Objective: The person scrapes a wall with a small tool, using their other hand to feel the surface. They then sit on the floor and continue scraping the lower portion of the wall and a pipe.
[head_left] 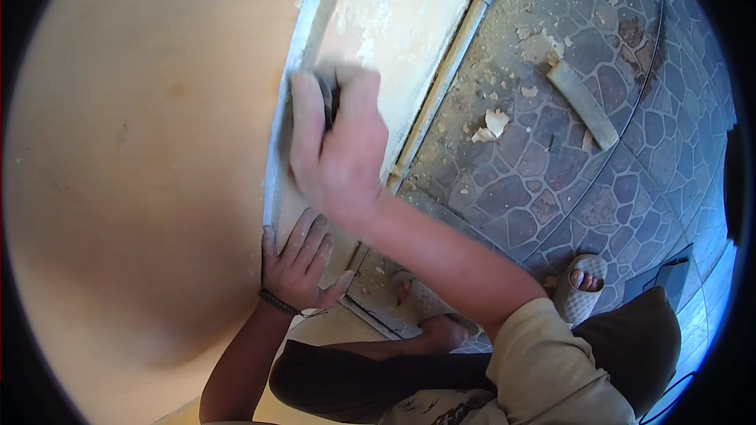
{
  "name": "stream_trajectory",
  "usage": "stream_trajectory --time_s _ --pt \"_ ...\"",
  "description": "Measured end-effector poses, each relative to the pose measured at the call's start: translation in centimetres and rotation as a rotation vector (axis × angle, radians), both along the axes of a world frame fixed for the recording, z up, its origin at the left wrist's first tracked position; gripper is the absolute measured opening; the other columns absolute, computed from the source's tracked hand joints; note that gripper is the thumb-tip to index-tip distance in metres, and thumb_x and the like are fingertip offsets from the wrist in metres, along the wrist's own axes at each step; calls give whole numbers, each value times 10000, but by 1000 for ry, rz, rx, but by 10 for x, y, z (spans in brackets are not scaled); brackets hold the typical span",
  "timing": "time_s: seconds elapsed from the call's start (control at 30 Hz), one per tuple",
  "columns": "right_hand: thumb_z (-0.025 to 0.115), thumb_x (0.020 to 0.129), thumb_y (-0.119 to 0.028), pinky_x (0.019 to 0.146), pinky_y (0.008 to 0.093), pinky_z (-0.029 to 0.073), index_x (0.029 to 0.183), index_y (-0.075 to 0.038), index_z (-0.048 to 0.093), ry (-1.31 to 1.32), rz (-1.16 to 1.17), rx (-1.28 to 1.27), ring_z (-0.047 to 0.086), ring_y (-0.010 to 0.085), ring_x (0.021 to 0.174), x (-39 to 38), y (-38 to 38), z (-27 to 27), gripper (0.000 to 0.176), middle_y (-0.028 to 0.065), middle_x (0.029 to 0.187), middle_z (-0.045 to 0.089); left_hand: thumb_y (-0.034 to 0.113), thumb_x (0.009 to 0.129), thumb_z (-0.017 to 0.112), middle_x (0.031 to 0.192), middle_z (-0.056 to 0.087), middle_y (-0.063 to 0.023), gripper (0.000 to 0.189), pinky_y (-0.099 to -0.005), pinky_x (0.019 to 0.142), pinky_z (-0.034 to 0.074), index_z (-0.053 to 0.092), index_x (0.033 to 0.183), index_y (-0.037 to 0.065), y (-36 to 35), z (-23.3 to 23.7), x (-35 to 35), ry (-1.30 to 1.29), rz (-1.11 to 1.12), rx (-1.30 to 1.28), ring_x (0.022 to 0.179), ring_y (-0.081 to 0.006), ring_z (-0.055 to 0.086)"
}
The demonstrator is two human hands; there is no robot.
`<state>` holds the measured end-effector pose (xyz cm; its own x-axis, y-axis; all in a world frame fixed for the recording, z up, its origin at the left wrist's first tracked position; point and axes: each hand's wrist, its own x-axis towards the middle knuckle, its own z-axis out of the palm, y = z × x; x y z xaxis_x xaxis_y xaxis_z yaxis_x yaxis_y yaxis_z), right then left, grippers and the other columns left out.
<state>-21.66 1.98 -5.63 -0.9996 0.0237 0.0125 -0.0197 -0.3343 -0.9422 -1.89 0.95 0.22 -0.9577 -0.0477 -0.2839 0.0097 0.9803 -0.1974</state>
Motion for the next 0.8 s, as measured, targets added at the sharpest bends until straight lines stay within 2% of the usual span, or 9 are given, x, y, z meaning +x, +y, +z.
stream_trajectory --time_s 0.03,0.17,0.27,0.3,0.47,0.6,0.67,0.77,0.8 --pt "579 910 -121 540 422 460 964 -9 506 72 -6 25 574 349 598 1 0 0 144 196 702 540 448 751 643 1225 614 -148 486 -647 1062 111 661 991 25 1 -2 1 3 7 1 1244 -311 514" --pt "534 949 -200 602 412 477 983 -5 491 -127 -63 -69 594 344 623 -54 13 -4 203 192 722 569 389 692 700 1236 606 -143 482 -683 1050 111 642 1013 34 0 0 2 -5 24 9 1256 -346 497" --pt "535 957 -233 617 412 489 1022 -11 520 -125 102 -10 623 340 662 5 6 -13 232 199 762 601 373 690 699 1246 599 -146 481 -688 1049 115 634 1020 29 1 1 1 1 42 13 1265 -351 486" --pt "558 945 -240 643 423 490 1045 -20 535 -178 151 -63 631 354 699 15 7 -15 243 194 784 610 368 689 699 1250 596 -147 480 -690 1050 115 631 1020 27 1 0 2 -5 42 26 1269 -353 482" --pt "494 969 -220 655 503 438 996 -15 456 -177 1 32 557 474 742 -39 0 -12 210 268 811 570 405 748 649 1237 592 -178 491 -665 1071 137 636 1010 -10 6 0 3 26 -9 0 1273 -344 478" --pt "484 972 -277 691 521 455 1031 -14 462 -172 336 142 576 486 796 42 23 -18 271 289 850 587 338 689 682 1257 575 -192 503 -683 1070 118 608 1034 -20 4 3 2 69 -20 63 1277 -387 462" --pt "496 969 -298 671 504 472 1040 -9 469 -203 514 118 586 475 756 73 44 -28 299 271 809 594 324 687 684 1241 578 -200 492 -674 1077 129 610 1029 -23 2 4 2 85 -41 86 1274 -393 462" --pt "515 960 -321 617 459 490 1022 -4 479 -312 504 169 617 399 654 83 58 -54 325 223 726 593 285 685 694 1216 586 -208 464 -658 1088 147 614 1017 -29 2 3 2 138 -54 148 1271 -398 463" --pt "532 949 -321 569 406 492 994 2 493 -489 538 88 626 300 588 70 69 -43 328 175 678 587 270 685 698 1207 588 -211 453 -652 1091 153 616 1013 -32 1 3 2 159 -59 175 1271 -398 463"
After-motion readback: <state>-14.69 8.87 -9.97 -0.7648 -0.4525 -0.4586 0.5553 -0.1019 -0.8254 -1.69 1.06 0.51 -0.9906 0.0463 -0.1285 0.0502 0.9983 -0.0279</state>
